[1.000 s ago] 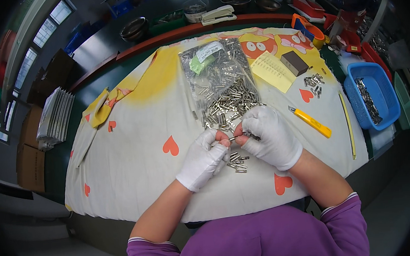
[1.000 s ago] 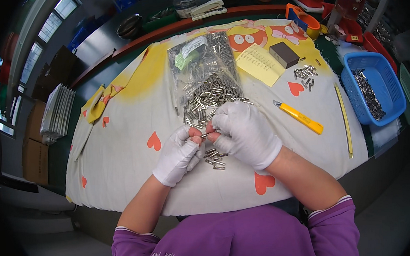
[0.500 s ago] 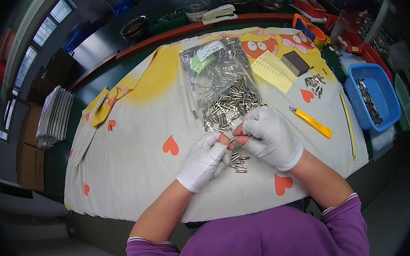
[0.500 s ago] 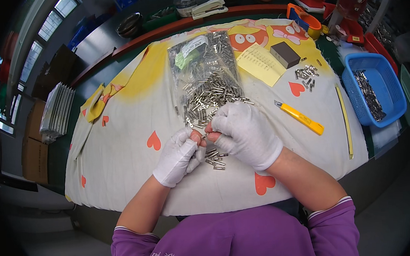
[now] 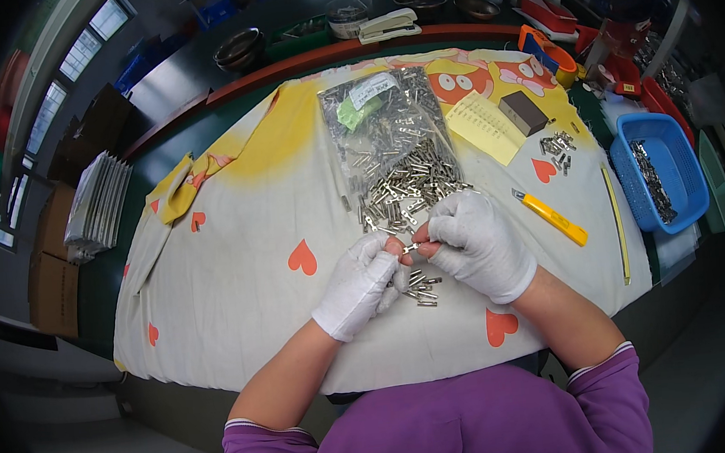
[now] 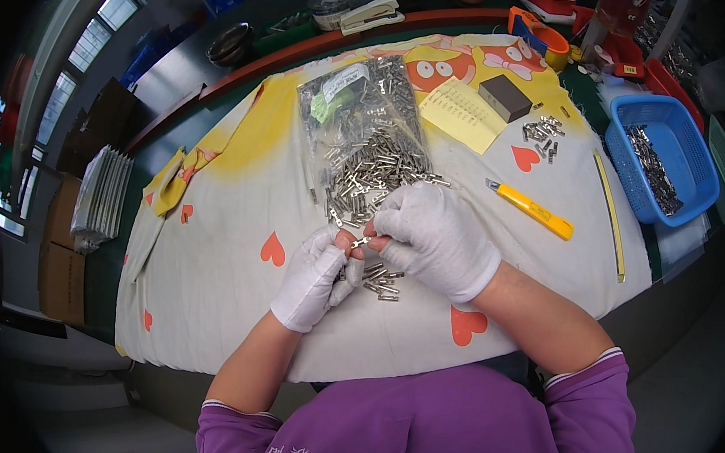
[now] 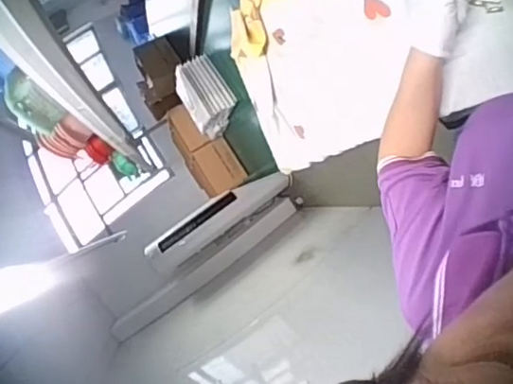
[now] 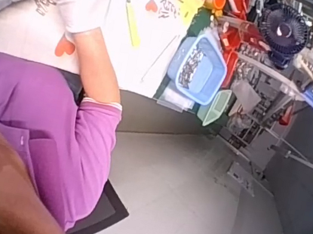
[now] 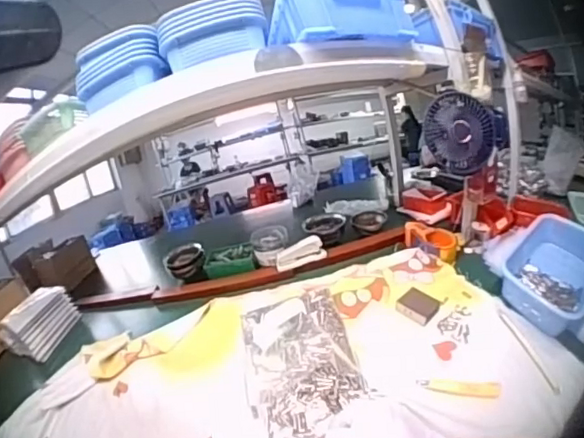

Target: Picking up small metal pins from a plastic bag and sorting them on a workbench.

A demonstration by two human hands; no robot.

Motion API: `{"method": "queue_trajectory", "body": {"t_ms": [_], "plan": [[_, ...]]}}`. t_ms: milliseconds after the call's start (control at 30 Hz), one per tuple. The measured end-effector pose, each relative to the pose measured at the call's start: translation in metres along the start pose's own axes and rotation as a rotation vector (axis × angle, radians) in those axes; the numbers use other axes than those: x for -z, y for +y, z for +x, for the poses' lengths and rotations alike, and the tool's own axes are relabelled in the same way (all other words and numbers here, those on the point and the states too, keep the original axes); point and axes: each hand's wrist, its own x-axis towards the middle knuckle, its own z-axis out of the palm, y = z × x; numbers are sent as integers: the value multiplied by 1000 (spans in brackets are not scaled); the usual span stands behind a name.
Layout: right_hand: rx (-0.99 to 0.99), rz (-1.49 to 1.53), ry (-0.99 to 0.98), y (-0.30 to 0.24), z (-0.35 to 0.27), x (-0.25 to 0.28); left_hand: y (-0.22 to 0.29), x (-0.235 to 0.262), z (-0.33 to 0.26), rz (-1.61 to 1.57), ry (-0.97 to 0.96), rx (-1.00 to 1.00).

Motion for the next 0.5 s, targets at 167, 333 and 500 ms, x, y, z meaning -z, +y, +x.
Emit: {"method": "queue_trajectory", "body": {"t_ms": [167, 333, 500], "plan": [[6, 14, 4, 0, 0, 0, -1, 1, 1, -39, -22, 10], [7, 23, -3, -2, 1, 0, -3, 2, 1, -42, -12, -1], [11, 18, -26, -2, 1, 1, 0, 3, 2, -49, -51, 17]]}}
